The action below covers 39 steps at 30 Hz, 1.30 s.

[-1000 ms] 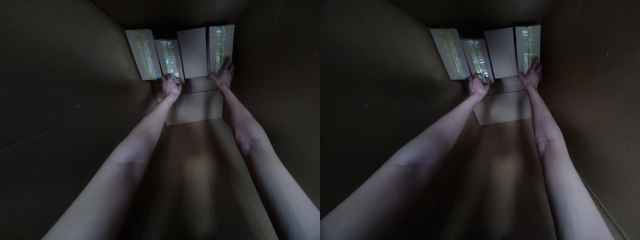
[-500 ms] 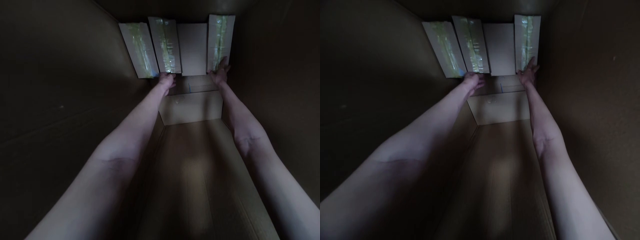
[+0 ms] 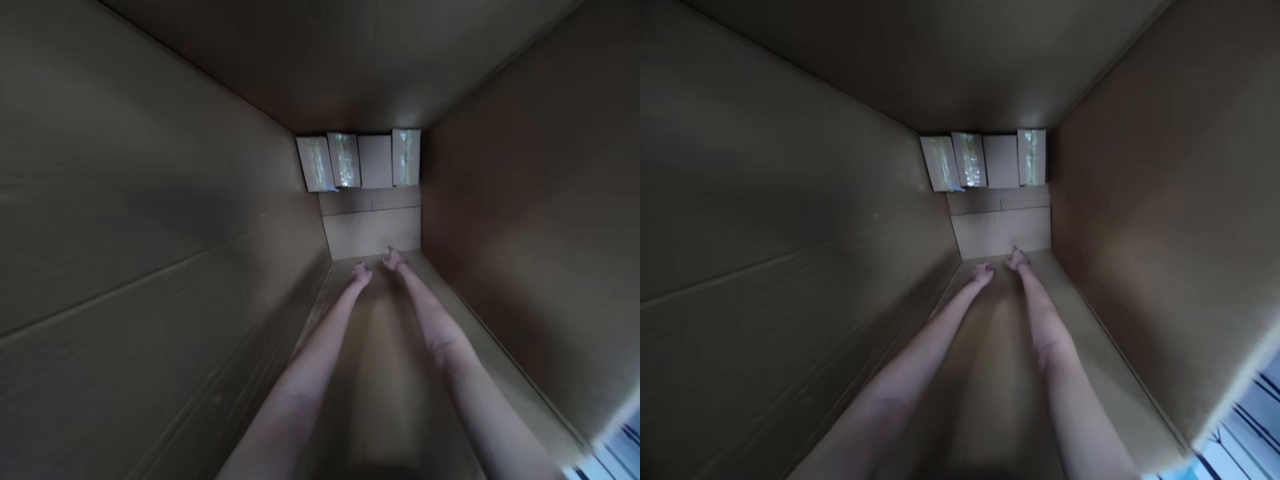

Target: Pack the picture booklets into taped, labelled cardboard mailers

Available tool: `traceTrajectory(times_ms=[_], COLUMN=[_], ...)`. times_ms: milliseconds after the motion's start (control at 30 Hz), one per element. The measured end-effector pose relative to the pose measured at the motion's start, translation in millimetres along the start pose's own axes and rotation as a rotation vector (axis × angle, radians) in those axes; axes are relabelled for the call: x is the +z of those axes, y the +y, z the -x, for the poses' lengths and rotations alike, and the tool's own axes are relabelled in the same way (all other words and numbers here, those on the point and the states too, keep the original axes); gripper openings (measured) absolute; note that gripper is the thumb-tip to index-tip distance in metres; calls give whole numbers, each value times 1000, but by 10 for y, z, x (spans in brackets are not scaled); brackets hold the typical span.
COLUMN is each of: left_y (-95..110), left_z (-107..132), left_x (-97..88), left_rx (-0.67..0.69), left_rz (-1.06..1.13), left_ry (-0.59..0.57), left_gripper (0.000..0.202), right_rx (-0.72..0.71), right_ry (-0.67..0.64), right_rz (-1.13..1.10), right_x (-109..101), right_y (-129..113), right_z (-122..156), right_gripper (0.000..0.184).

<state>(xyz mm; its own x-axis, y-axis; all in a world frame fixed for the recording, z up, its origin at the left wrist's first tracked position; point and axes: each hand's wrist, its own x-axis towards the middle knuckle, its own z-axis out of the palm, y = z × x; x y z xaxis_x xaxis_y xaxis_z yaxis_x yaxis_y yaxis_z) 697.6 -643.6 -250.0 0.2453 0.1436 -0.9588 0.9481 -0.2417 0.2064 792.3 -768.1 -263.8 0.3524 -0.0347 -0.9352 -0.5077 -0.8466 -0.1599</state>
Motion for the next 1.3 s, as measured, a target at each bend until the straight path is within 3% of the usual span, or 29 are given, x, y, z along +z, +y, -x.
traceTrajectory(times_ms=[100, 200, 300, 400, 500, 600, 667, 800, 900, 1000, 1133, 1300], left_y=[237, 429, 377, 61, -383, -843, -1174, -2008, -2777, -3596, -4640, -5607], left_z=[777, 1585, 2463, 3347, 4128, 4793, 5210, 6030, 6580, 7027, 7442, 7664], left_x=[-72, -305, -608, -866, -1048, -1202, -1310, -1548, -1751, -1945, -2087, -2151], left_rx=[-62, 6, 109, 284, 462, 566, 649, 838, 919, 935, 898, 802], left_rz=[60, 183, 314, 483, 638, 720, 759, 828, 883, 967, 1149, 1387], left_ry=[-1, 36, 91, 178, 277, 346, 408, 544, 659, 818, 1042, 1267], left_gripper=[24, 35, 41, 34, 25, 27, 30, 27, 24, 21, 19, 21], right_rx=[-39, -133, -270, -391, -538, -693, -769, -929, -1044, -1115, -1206, -1277], right_ry=[-59, -83, -61, -33, 5, 68, 97, 86, 34, -80, -306, -523], right_rz=[24, 54, 34, 3, -47, -109, -133, -169, -168, -103, 92, 327], right_x=[-119, -375, -614, -779, -852, -781, -616, 74, 894, 1854, 3052, 4153], right_y=[-112, -289, -416, -423, -345, -302, -329, -474, -613, -760, -941, -1172], right_z=[790, 1526, 2274, 3048, 3818, 4541, 4995, 5853, 6415, 6910, 7565, 8227], right_gripper=[36, 35, 9, 9, 26, 45, 58, 65, 63, 64, 59, 49])
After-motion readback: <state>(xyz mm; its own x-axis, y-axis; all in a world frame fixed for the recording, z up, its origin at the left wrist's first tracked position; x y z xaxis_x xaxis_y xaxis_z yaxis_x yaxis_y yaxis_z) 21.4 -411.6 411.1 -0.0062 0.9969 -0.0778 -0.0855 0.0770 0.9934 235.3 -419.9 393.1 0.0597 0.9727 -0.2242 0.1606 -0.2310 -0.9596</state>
